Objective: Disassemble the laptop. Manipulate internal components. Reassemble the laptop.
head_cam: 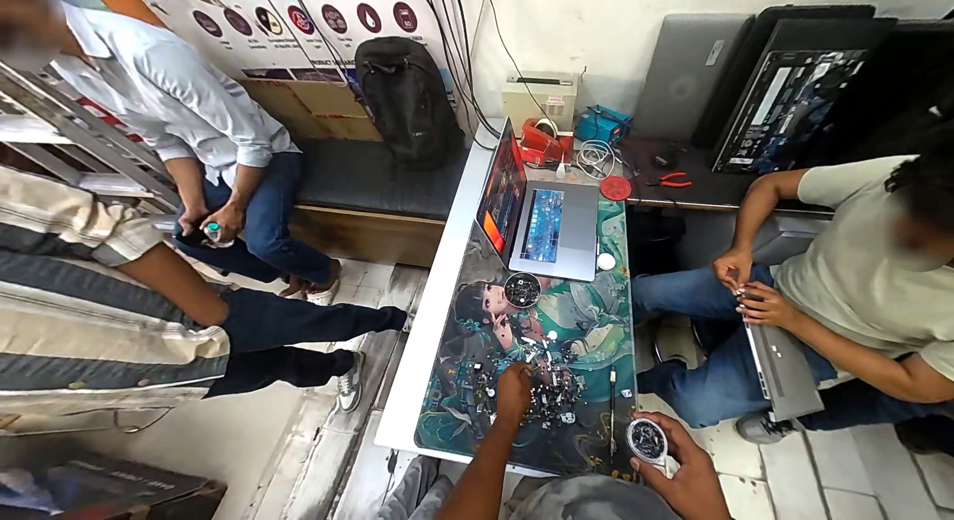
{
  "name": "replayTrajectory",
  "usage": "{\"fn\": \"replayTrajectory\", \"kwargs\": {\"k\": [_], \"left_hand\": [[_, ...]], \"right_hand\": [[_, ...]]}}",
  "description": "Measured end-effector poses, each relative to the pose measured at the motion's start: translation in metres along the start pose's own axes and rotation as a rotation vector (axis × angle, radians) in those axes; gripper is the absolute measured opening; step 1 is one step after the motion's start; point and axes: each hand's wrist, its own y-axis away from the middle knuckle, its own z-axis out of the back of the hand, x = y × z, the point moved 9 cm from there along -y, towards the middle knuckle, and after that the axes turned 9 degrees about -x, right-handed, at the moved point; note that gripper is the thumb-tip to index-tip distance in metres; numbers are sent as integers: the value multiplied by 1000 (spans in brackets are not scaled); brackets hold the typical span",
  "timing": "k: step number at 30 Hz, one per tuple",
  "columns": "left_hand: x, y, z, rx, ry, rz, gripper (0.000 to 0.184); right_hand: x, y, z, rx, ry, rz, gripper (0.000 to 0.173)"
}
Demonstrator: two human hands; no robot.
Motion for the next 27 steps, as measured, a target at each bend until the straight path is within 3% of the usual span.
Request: {"fn": "replayTrajectory", "kwargs": {"k": [6, 19, 27], "left_hand": [[5, 1, 8, -68, -128, -8, 27], [-20, -6, -9, 39, -487, -136, 29], [-20, -9, -16, 2, -483, -146, 39]], "right_hand": [[0, -2, 2, 6, 17, -13, 62], [5, -2, 11, 2, 39, -14, 63], [9, -3, 6, 22, 47, -19, 65]]}}
